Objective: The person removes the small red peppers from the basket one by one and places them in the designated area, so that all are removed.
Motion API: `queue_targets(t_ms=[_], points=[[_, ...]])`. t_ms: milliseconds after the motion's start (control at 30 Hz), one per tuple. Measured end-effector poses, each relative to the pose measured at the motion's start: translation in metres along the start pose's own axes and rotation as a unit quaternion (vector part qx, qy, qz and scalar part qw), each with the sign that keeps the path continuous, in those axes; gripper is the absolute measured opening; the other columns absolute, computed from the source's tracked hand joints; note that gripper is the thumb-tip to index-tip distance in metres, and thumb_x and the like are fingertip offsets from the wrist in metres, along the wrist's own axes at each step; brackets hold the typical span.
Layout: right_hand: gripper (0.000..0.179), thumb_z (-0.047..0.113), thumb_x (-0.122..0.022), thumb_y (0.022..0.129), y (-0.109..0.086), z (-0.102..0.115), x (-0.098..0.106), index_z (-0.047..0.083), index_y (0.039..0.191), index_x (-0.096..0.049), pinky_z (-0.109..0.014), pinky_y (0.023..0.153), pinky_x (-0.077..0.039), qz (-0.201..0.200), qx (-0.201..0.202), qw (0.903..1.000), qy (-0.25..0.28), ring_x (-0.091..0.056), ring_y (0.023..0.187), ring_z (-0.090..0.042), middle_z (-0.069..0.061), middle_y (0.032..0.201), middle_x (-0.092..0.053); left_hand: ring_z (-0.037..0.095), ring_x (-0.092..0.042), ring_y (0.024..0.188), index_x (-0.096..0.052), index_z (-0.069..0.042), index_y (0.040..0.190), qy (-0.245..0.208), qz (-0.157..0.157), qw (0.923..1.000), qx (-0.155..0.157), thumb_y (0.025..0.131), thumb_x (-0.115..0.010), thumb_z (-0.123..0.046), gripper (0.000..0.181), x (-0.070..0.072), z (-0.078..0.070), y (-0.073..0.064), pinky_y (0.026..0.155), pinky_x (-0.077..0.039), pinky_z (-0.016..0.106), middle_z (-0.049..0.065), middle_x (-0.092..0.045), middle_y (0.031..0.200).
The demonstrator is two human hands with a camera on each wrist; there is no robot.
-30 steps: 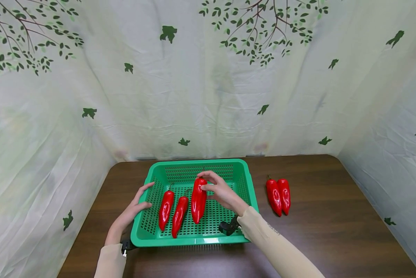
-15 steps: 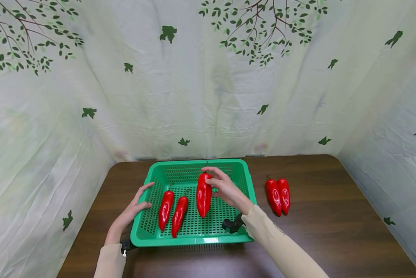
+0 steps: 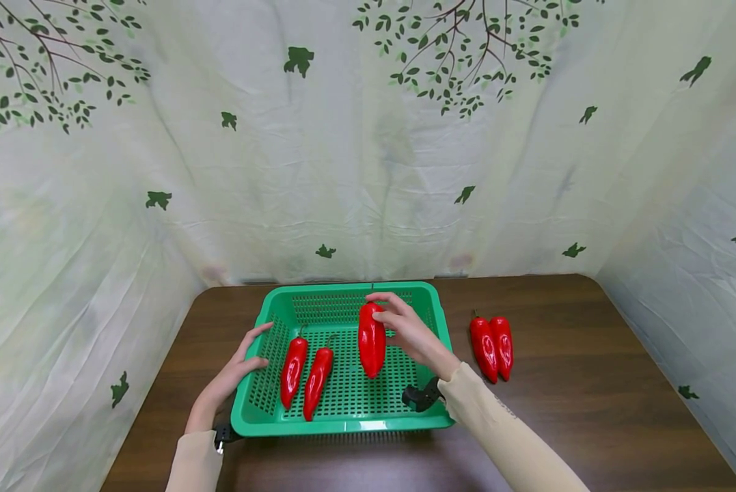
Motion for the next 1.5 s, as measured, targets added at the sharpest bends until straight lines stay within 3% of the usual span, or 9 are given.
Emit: queue_targets(t_ms=[433,1100,1500], points=[[0.042,0.006,-0.049,0.095,-0.006,0.008,0.018,0.001,0.136,-0.040,-0.045,0.079,-0.051,-0.006,0.022,0.9996,-0.015,-0.052,0.102,-0.025,-0.016,0.122,-0.051,0.051,-0.027,0.127,-0.019,-0.023,0.150,-0.001,0.001,1.0000,-0.002,0.092,-0.047,-0.008,0.066,-0.001,0.000,0.000,0.084,-0.050,0.049,0.019,-0.008,0.152],[0.049,0.004,-0.055,0.091,-0.022,0.020,0.043,0.007,0.138,-0.040,-0.042,0.083,-0.048,-0.008,0.013,0.9995,-0.028,-0.048,0.110,-0.030,-0.018,0.129,-0.044,0.050,-0.029,0.126,-0.019,-0.023,0.150,0.002,-0.002,1.0000,-0.002,0.093,-0.047,-0.009,0.065,-0.001,-0.001,-0.002,0.083,-0.051,0.047,0.019,-0.010,0.151],[0.052,0.004,-0.056,0.090,-0.029,0.026,0.059,0.008,0.140,-0.041,-0.045,0.085,-0.049,-0.031,0.023,0.9982,-0.045,-0.048,0.112,-0.031,-0.020,0.131,-0.044,0.049,-0.027,0.128,-0.019,-0.023,0.150,0.007,0.000,1.0000,-0.004,0.094,-0.047,-0.010,0.065,-0.001,-0.001,-0.001,0.085,-0.049,0.046,0.019,-0.009,0.152]])
Point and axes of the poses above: each hand's wrist, its own y-axis towards the middle knuckle, its own x-axis out of the back of the hand, z = x × y, the point moved 2 cm from there along y, towards the middle knuckle
